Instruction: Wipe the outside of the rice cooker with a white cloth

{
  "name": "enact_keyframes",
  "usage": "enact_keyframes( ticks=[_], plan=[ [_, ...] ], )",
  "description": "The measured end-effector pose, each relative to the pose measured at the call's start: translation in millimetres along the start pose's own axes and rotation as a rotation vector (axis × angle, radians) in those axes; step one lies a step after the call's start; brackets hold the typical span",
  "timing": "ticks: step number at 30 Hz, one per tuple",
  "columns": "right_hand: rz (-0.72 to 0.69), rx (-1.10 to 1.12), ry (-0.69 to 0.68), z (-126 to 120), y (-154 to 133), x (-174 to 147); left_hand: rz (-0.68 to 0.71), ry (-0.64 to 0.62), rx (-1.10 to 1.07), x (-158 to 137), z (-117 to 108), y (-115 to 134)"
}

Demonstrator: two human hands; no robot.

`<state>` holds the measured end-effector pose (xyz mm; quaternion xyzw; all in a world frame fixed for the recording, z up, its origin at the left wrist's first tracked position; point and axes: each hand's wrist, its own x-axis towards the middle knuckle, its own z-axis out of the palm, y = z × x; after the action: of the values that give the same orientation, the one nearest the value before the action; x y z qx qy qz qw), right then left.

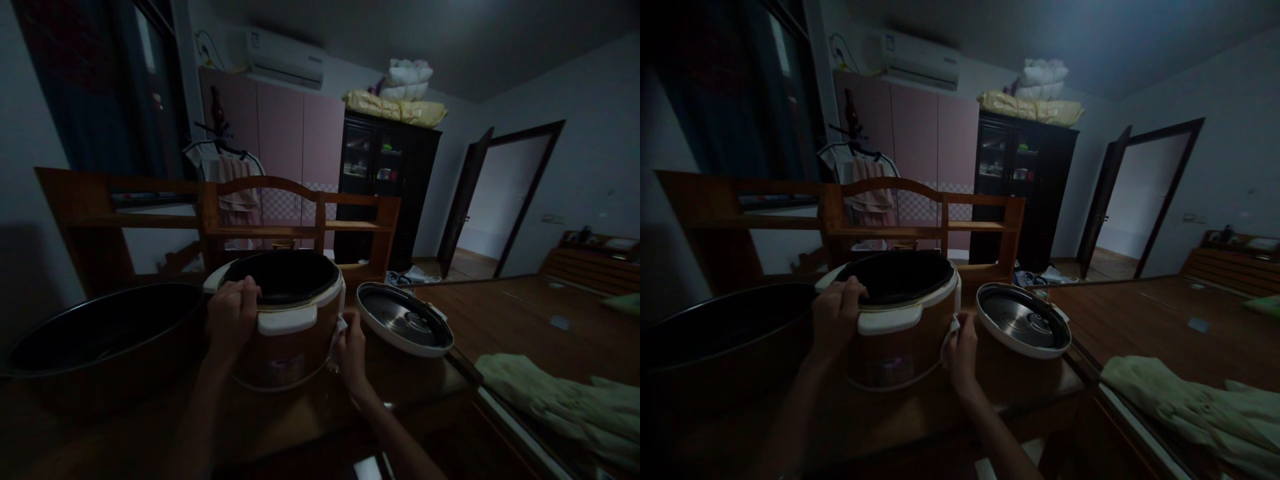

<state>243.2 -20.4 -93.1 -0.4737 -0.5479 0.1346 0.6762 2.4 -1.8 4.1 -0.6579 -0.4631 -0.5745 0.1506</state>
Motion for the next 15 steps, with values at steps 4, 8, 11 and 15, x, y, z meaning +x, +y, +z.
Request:
enact_keyframes(
  ticks=[4,8,11,15],
  plan=[
    [-0.050,0.000,-0.038,-3.1,-15.7,1.5,0.001,-0.005,0.003,0.1,1.0,-1.6],
    [-0.178,-0.002,-0.017,-0.2,-37.5,14.5,-0.018,-0.010,0.002,-1.0,1.4,-2.9],
    [-0.169,0.003,-0.005,2.3,-28.6,14.5,-0.027,-0.022,0.001,-1.2,0.8,-2.4],
    [-0.050,-0.009,-0.016,0.4,-1.4,-0.1,-0.014,-0.004,0.006,-0.6,0.0,-1.1]
  ],
)
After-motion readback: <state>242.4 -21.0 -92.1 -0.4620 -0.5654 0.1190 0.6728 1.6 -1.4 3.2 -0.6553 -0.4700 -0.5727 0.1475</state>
